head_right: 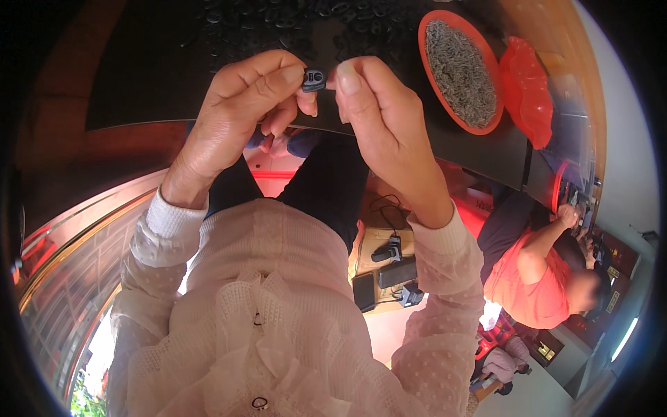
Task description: The person repeatedly picks up small black plastic rings and metal screws from a table, inserts the screws into the rings, and places the assembled units into a red bowl. The process is continuous and repetitive throughout the clip.
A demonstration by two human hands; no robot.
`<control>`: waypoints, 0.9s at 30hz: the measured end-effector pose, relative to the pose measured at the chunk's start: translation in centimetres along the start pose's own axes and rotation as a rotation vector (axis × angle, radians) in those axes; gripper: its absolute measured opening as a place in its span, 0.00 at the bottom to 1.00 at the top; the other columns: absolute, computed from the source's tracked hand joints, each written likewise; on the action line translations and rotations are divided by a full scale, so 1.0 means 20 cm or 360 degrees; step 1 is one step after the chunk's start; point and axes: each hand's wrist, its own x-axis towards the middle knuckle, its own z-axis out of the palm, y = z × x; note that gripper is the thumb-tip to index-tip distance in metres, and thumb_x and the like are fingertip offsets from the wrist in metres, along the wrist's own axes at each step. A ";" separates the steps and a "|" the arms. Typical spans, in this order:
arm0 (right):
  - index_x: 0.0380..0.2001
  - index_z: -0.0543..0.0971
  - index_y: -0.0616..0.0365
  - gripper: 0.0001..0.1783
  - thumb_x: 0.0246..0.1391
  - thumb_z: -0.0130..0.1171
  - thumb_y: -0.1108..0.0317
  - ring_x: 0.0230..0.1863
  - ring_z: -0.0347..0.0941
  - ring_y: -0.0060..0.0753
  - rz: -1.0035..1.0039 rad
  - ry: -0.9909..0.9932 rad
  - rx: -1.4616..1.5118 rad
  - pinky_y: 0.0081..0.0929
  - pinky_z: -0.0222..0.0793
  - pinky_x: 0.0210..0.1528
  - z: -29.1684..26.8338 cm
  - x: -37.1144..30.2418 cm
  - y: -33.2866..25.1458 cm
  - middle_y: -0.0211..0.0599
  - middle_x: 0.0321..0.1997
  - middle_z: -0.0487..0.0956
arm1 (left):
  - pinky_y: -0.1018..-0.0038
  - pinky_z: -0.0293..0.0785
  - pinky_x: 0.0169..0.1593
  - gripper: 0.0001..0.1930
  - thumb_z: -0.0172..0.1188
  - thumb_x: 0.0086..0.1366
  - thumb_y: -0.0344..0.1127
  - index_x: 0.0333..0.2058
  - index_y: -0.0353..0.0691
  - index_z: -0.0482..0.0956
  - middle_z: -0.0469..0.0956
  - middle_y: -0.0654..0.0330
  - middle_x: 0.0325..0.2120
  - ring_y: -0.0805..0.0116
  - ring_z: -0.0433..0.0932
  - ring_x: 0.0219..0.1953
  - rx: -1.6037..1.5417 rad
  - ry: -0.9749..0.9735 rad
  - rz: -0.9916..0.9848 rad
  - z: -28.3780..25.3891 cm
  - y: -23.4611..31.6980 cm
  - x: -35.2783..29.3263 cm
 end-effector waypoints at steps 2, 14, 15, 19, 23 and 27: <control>0.34 0.74 0.64 0.13 0.64 0.48 0.63 0.24 0.61 0.15 0.0061 -0.0010 0.0144 0.17 0.59 0.26 0.01 0.02 -0.02 0.26 0.21 0.67 | 0.85 0.64 0.19 0.12 0.48 0.70 0.38 0.32 0.36 0.75 0.75 0.64 0.24 0.84 0.63 0.18 0.0000 0.0000 -0.0009 0.00 0.00 0.00; 0.29 0.73 0.63 0.12 0.62 0.52 0.65 0.22 0.60 0.12 0.0189 0.0034 0.0091 0.15 0.57 0.24 -0.01 0.02 0.00 0.24 0.19 0.67 | 0.84 0.63 0.21 0.12 0.47 0.69 0.35 0.29 0.36 0.75 0.74 0.64 0.22 0.84 0.63 0.18 0.0101 -0.0037 -0.0053 -0.01 0.03 0.00; 0.31 0.73 0.63 0.11 0.63 0.51 0.66 0.21 0.59 0.12 0.0148 0.0093 0.0016 0.14 0.55 0.23 -0.04 0.01 0.01 0.23 0.18 0.66 | 0.84 0.63 0.22 0.13 0.47 0.69 0.35 0.28 0.36 0.75 0.74 0.64 0.22 0.84 0.62 0.18 0.0118 -0.0042 -0.0058 -0.01 0.03 -0.01; 0.34 0.74 0.61 0.10 0.64 0.49 0.66 0.17 0.55 0.11 0.0092 0.0394 -0.0191 0.14 0.49 0.20 -0.25 -0.02 0.05 0.21 0.17 0.64 | 0.84 0.64 0.23 0.14 0.46 0.70 0.34 0.27 0.36 0.74 0.72 0.65 0.21 0.84 0.62 0.17 0.0224 -0.0084 -0.0068 0.00 0.02 -0.01; 0.32 0.76 0.60 0.14 0.61 0.53 0.60 0.21 0.58 0.09 0.0219 0.0799 -0.0191 0.12 0.52 0.21 -0.59 -0.03 0.05 0.19 0.20 0.66 | 0.82 0.64 0.26 0.13 0.49 0.68 0.34 0.25 0.35 0.74 0.72 0.66 0.19 0.82 0.66 0.21 0.0200 -0.0066 -0.0016 0.01 -0.01 -0.01; 0.34 0.77 0.62 0.15 0.61 0.52 0.59 0.20 0.58 0.09 0.0339 0.1046 -0.0396 0.13 0.51 0.20 -0.92 0.00 0.18 0.20 0.20 0.66 | 0.83 0.66 0.24 0.13 0.47 0.70 0.34 0.26 0.35 0.73 0.70 0.66 0.20 0.83 0.65 0.18 0.0282 -0.0096 0.0058 0.01 -0.02 -0.02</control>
